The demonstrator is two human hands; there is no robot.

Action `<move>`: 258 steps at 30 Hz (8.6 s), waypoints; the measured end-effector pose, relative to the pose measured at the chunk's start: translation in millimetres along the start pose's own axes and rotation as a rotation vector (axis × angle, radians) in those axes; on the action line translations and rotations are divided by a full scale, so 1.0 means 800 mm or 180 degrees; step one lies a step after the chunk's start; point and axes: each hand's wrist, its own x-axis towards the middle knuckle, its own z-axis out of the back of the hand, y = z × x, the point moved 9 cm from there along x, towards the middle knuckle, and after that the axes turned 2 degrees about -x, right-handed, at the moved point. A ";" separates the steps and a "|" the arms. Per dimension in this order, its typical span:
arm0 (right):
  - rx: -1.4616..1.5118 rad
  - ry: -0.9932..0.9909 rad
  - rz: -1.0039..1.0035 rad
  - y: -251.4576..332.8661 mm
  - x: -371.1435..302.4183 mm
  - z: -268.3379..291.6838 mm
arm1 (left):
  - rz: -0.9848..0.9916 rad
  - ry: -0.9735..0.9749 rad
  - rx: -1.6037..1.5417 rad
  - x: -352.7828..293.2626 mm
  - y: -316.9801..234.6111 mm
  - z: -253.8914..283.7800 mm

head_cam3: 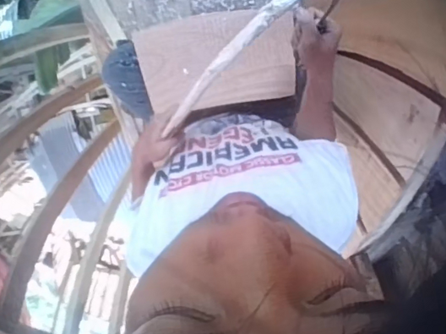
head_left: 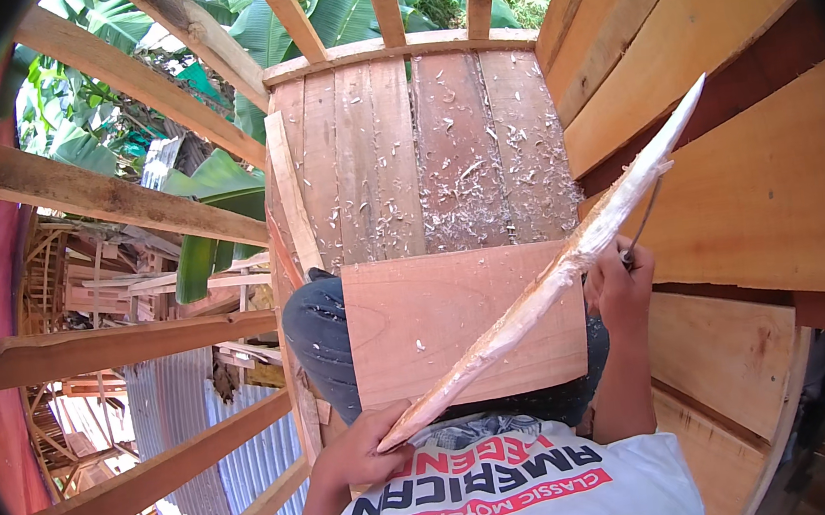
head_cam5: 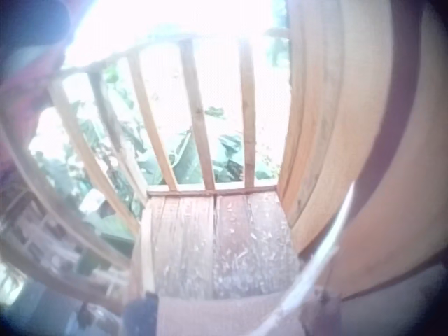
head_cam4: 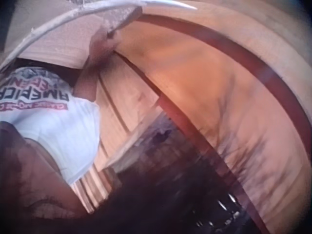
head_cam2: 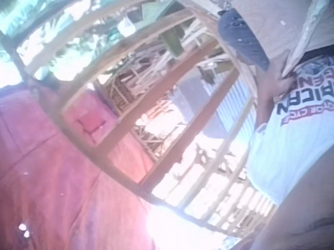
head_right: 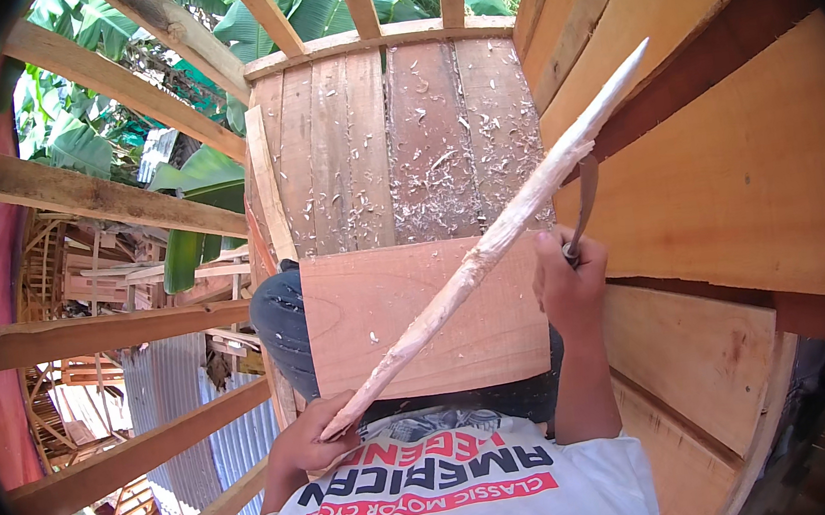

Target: The person sits cross-legged on a wooden platform and uses a curved knife to carve a long, thin piece of wood. They repeatedly shave the wood to create a pointed tip and smooth the surface, with wood shavings accumulating on the platform.

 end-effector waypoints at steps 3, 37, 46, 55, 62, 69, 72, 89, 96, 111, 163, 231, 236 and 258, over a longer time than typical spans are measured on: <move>0.0281 0.0591 -0.0127 -0.004 -0.016 -0.022 | -0.0039 -0.0024 -0.0077 0.000 0.002 -0.002; -0.2024 0.0324 0.1079 0.018 -0.003 -0.004 | -0.0088 -0.2039 0.1129 -0.006 -0.034 0.033; -0.2228 0.0475 0.1280 0.016 -0.020 -0.032 | -0.0216 -0.2004 0.1421 0.000 -0.039 0.034; -0.2033 0.0664 0.1582 -0.003 -0.052 -0.057 | -0.0131 -0.2023 0.1313 0.000 -0.035 0.035; -0.1710 0.0769 0.0821 -0.016 -0.025 -0.023 | -0.0002 -0.1992 0.1247 0.003 -0.041 0.037; -0.1717 0.1507 0.0470 -0.038 -0.086 -0.092 | -0.0380 -0.1833 0.0750 0.045 -0.073 0.027; -0.1867 0.1468 0.0580 -0.041 -0.085 -0.086 | -0.0564 -0.1876 0.0848 0.046 -0.084 0.027; -0.2507 0.0482 0.0739 -0.021 -0.027 -0.008 | -0.0260 -0.1595 0.0867 0.039 -0.071 0.010; -0.2143 0.1226 0.1035 -0.017 -0.083 -0.076 | -0.0485 -0.1817 0.1025 0.045 -0.081 0.017; -0.2763 0.0497 0.1740 0.006 -0.047 -0.047 | -0.0418 -0.1830 0.1094 0.039 -0.088 0.013; -0.2714 0.0860 0.1946 0.009 -0.088 -0.075 | -0.0401 -0.1869 0.0934 0.025 -0.069 -0.001; -0.2488 0.0784 0.2023 0.001 -0.069 -0.100 | -0.0427 -0.1583 0.0457 0.040 -0.071 0.023; -0.2692 0.0224 0.1959 0.023 -0.035 -0.064 | -0.0533 -0.1442 0.0434 0.043 -0.074 0.015; -0.2808 0.0723 0.1812 0.021 -0.063 -0.068 | -0.0381 -0.1946 0.1153 0.040 -0.072 0.017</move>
